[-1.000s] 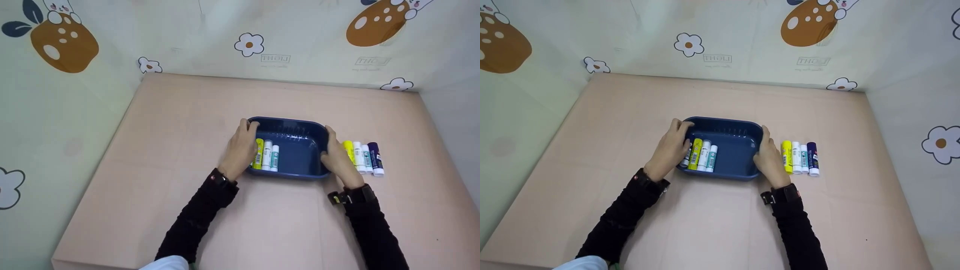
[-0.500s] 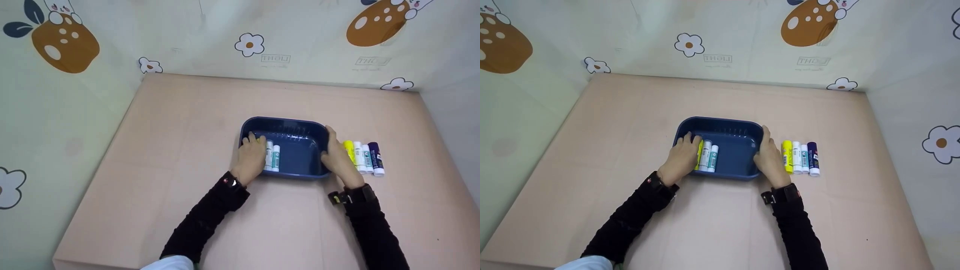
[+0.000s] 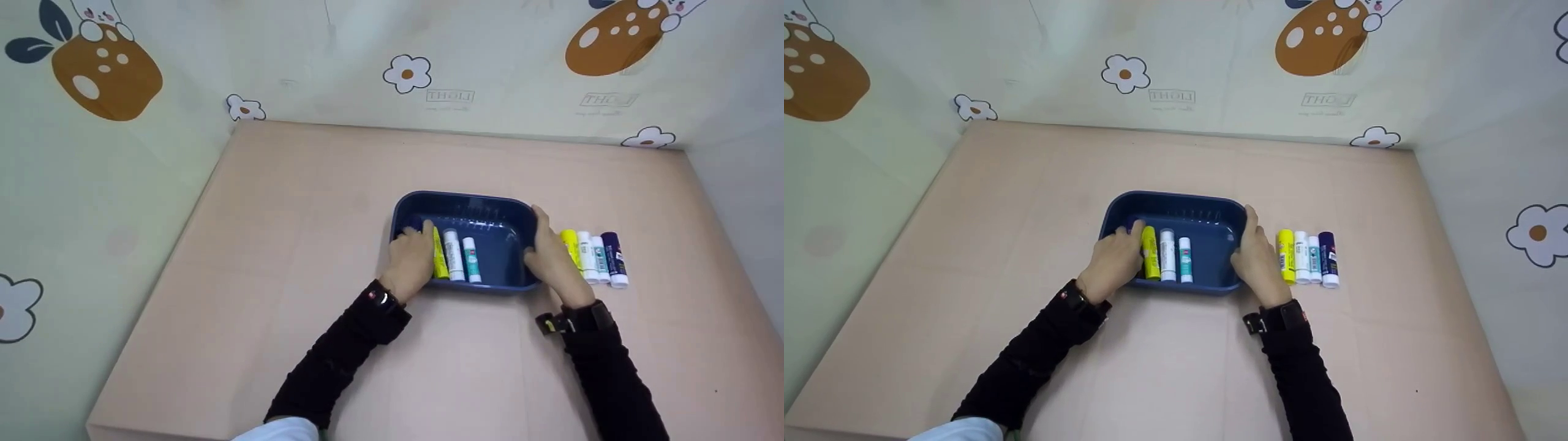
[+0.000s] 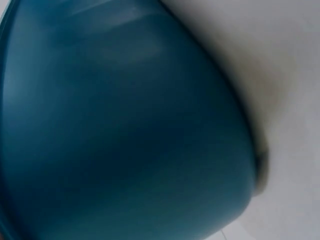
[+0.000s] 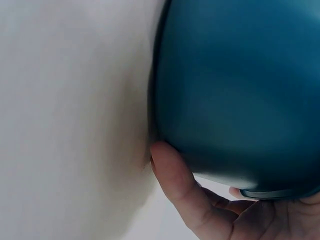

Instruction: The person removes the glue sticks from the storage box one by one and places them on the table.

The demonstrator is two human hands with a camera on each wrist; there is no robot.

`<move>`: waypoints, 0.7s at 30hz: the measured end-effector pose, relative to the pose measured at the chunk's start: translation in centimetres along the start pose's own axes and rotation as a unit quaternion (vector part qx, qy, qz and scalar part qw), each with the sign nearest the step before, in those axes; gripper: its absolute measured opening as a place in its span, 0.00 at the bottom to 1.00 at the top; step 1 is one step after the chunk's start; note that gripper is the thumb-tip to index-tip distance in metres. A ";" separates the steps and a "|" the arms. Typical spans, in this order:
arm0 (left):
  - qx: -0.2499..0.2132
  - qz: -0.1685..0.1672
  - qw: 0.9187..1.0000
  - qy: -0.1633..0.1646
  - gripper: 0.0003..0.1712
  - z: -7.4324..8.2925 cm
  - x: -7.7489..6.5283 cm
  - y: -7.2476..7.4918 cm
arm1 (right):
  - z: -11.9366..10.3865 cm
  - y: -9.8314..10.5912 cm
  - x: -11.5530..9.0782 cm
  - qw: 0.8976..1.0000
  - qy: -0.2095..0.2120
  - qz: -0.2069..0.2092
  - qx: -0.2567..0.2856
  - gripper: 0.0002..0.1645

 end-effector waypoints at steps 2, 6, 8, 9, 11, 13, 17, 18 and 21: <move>-0.005 -0.001 1.000 0.010 0.16 0.0 0.0 -0.1 | 0.0 0.0 0.0 1.000 -0.002 -0.001 -0.001 0.48; -0.012 -0.009 1.000 0.027 0.19 0.0 0.0 -0.1 | 0.0 0.0 0.0 1.000 -0.007 -0.004 -0.002 0.48; -0.015 -0.009 0.999 0.031 0.20 -0.1 -0.1 -0.1 | 0.0 -0.1 0.0 1.000 -0.009 -0.007 -0.002 0.49; -0.019 -0.007 0.999 0.030 0.20 -0.1 -0.1 0.0 | 0.0 -0.1 0.0 1.000 -0.009 -0.008 -0.002 0.49; -0.036 -0.001 0.999 0.028 0.19 -0.2 -0.1 0.1 | 0.0 -0.2 0.0 1.000 -0.008 -0.009 -0.002 0.49; -0.063 0.000 0.998 0.025 0.19 -0.3 -0.2 0.3 | 0.0 -0.2 0.0 1.000 -0.007 -0.010 -0.004 0.49; -0.129 -0.014 0.991 0.016 0.21 -0.5 -0.5 0.5 | -0.1 -0.2 -0.1 1.000 -0.005 -0.014 -0.003 0.48; -0.141 -0.015 0.990 0.013 0.22 -0.5 -0.5 0.6 | -0.1 -0.2 -0.1 1.000 -0.006 -0.016 -0.002 0.48; -0.150 -0.007 0.989 -0.003 0.24 -0.5 -0.7 1.1 | -0.1 -0.1 -0.1 1.000 -0.005 -0.015 0.000 0.48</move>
Point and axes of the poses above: each hand's wrist, its own x-axis towards the middle knuckle, its own y-axis out of the back of the hand, z = x × y, the point moved 7 cm from there along x, towards the middle knuckle, and after that the axes turned 10 degrees about -y, right-handed, at the moved point
